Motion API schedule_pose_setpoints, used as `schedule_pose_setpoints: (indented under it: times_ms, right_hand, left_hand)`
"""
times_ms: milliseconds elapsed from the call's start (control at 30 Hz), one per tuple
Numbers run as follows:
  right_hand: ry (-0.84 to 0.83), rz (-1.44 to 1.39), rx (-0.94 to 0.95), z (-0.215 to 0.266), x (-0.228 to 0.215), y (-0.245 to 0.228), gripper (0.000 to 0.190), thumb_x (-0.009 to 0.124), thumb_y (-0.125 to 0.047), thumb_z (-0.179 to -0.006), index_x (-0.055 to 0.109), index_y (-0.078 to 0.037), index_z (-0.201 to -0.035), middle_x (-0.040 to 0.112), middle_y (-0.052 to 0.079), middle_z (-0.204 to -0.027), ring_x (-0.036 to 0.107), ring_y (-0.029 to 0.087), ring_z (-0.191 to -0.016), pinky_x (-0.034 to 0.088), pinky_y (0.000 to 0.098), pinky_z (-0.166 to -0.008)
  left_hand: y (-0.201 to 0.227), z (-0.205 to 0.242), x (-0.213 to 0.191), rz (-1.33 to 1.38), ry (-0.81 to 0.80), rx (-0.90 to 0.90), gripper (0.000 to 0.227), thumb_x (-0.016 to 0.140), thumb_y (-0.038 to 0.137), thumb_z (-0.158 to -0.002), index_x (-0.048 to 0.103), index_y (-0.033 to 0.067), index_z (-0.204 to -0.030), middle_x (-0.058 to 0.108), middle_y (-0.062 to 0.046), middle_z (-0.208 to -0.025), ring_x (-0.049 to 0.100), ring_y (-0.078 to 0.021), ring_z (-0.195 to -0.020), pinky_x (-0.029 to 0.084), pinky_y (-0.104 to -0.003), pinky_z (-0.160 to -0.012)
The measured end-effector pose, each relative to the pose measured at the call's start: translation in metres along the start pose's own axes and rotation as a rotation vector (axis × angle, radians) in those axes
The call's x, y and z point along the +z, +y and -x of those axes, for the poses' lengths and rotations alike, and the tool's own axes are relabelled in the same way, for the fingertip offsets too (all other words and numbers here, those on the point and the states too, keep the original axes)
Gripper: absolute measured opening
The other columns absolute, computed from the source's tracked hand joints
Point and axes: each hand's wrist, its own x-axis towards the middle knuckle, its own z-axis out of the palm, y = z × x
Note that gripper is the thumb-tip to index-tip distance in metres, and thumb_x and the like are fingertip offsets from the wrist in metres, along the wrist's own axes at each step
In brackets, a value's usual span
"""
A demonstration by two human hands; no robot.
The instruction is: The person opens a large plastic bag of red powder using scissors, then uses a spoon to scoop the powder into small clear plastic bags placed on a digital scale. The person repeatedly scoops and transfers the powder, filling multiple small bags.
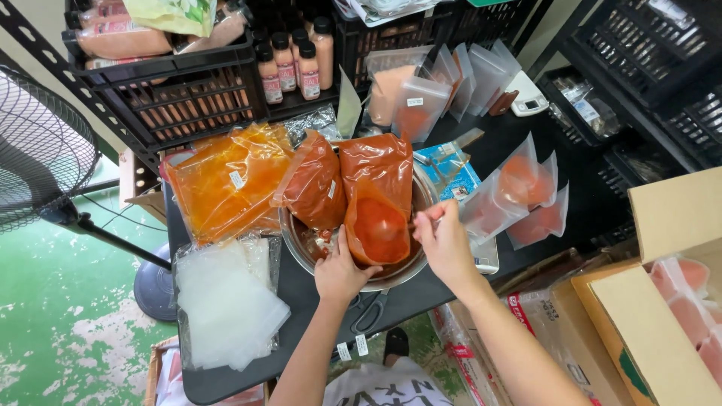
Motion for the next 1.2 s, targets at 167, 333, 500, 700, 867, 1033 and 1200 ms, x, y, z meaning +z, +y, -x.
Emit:
schedule_pose_setpoints:
  times_ms: [167, 333, 500, 700, 867, 1033, 1200]
  right_hand:
    - [0.056, -0.16, -0.003, 0.002, 0.029, 0.011, 0.019, 0.055, -0.008, -0.105, 0.037, -0.002, -0.106, 0.068, 0.014, -0.094, 0.073, 0.022, -0.075, 0.061, 0.0346, -0.069]
    - [-0.013, -0.072, 0.153, 0.029, 0.007, 0.005, 0.022, 0.057, -0.017, -0.106, 0.039, -0.004, -0.105, 0.071, 0.008, -0.078, 0.07, 0.018, -0.063, 0.058, 0.0318, -0.064]
    - [0.069, -0.058, 0.049, -0.01, -0.003, -0.006, 0.025, 0.061, -0.02, -0.105, 0.039, -0.006, -0.107, 0.074, 0.007, -0.073, 0.072, 0.017, -0.061, 0.057, 0.0286, -0.063]
    - [0.066, 0.191, 0.021, 0.037, 0.025, -0.001, 0.036, 0.066, -0.04, -0.1, 0.043, -0.012, -0.098, 0.075, 0.009, -0.074, 0.075, 0.025, -0.064, 0.059, 0.0361, -0.064]
    - [0.074, 0.181, -0.088, 0.007, 0.024, -0.025, 0.033, 0.065, -0.04, -0.102, 0.047, -0.012, -0.102, 0.071, 0.006, -0.068, 0.073, 0.025, -0.062, 0.058, 0.0372, -0.063]
    - [0.103, 0.537, -0.454, -0.027, 0.036, -0.02, 0.026, 0.068, -0.038, -0.1, 0.053, -0.017, -0.101, 0.075, 0.004, -0.072, 0.076, 0.023, -0.066, 0.061, 0.0356, -0.06]
    - [0.019, 0.369, -0.339, -0.041, 0.069, -0.02, 0.011, 0.053, -0.032, -0.104, 0.049, -0.023, -0.1, 0.074, 0.01, -0.075, 0.074, 0.037, -0.074, 0.057, 0.0525, -0.066]
  left_hand:
    - [0.0, -0.002, 0.006, 0.014, -0.005, -0.027, 0.128, 0.069, 0.079, -0.072, 0.007, 0.0165, -0.165, 0.049, -0.01, -0.154, 0.067, -0.0304, -0.119, 0.044, -0.042, -0.101]
    - [0.002, 0.0, 0.007, 0.01, -0.038, -0.046, 0.126, 0.066, 0.08, -0.074, 0.005, 0.0177, -0.165, 0.047, -0.01, -0.155, 0.069, -0.0311, -0.116, 0.042, -0.042, -0.104]
    - [-0.002, -0.003, 0.01, -0.001, -0.025, -0.033, 0.124, 0.063, 0.082, -0.075, 0.008, 0.0162, -0.165, 0.05, -0.011, -0.153, 0.071, -0.0323, -0.111, 0.042, -0.042, -0.103]
    - [-0.008, -0.008, 0.028, 0.025, -0.017, -0.023, 0.118, 0.063, 0.077, -0.079, 0.01, 0.0164, -0.165, 0.049, -0.01, -0.154, 0.073, -0.0338, -0.105, 0.042, -0.041, -0.102]
    - [-0.009, -0.009, 0.029, 0.025, 0.013, -0.023, 0.119, 0.065, 0.078, -0.076, 0.013, 0.016, -0.164, 0.051, -0.01, -0.153, 0.074, -0.0342, -0.104, 0.043, -0.041, -0.1]
    - [-0.01, -0.012, 0.034, 0.017, 0.05, -0.014, 0.122, 0.064, 0.08, -0.073, 0.015, 0.0155, -0.164, 0.053, -0.009, -0.152, 0.075, -0.0346, -0.101, 0.043, -0.041, -0.098]
    - [-0.012, -0.013, 0.038, 0.012, 0.038, -0.024, 0.123, 0.065, 0.079, -0.073, 0.013, 0.016, -0.164, 0.052, -0.008, -0.153, 0.074, -0.0346, -0.102, 0.043, -0.041, -0.099]
